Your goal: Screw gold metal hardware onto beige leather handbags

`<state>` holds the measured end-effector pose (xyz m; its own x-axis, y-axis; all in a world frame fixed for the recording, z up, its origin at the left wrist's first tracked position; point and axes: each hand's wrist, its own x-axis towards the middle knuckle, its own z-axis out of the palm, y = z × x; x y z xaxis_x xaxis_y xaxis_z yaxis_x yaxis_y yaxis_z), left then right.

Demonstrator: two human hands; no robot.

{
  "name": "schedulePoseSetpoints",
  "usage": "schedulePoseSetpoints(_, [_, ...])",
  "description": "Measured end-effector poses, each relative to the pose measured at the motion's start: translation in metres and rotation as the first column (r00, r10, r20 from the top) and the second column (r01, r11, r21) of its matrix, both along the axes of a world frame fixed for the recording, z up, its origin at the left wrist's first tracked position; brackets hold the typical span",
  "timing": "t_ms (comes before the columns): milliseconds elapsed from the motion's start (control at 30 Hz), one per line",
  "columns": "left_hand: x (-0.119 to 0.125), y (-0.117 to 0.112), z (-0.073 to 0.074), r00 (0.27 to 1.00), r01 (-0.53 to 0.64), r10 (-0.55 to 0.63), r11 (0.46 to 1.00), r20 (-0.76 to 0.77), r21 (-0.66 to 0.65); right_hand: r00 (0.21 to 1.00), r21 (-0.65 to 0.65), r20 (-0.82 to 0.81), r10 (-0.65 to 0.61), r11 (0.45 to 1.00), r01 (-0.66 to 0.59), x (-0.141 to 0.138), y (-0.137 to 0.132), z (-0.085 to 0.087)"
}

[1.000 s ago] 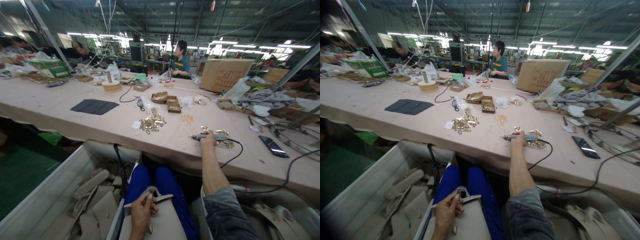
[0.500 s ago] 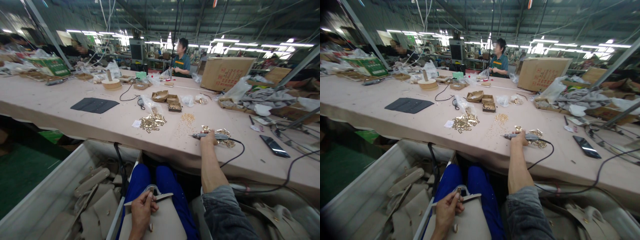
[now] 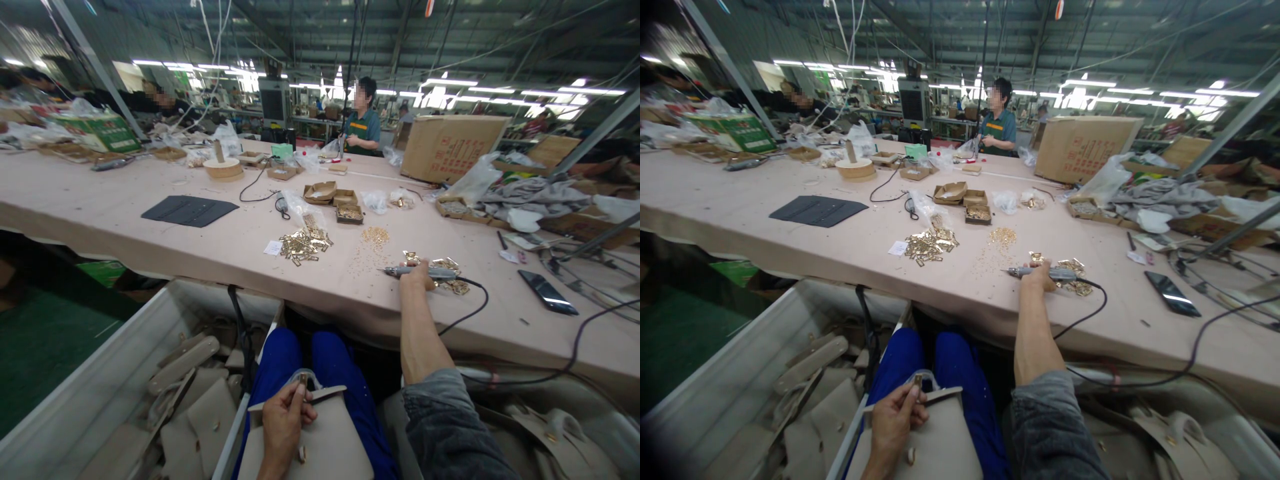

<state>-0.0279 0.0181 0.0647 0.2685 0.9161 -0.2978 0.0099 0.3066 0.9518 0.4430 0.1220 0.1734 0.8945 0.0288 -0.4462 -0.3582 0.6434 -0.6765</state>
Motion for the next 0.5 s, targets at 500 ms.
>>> schedulePoseSetpoints(500, [-0.002,0.004,-0.005,0.990,-0.001,0.011,0.998,0.140,-0.067,1.000,0.085,0.022,-0.007,0.996,0.005,-0.039,-0.031,0.026])
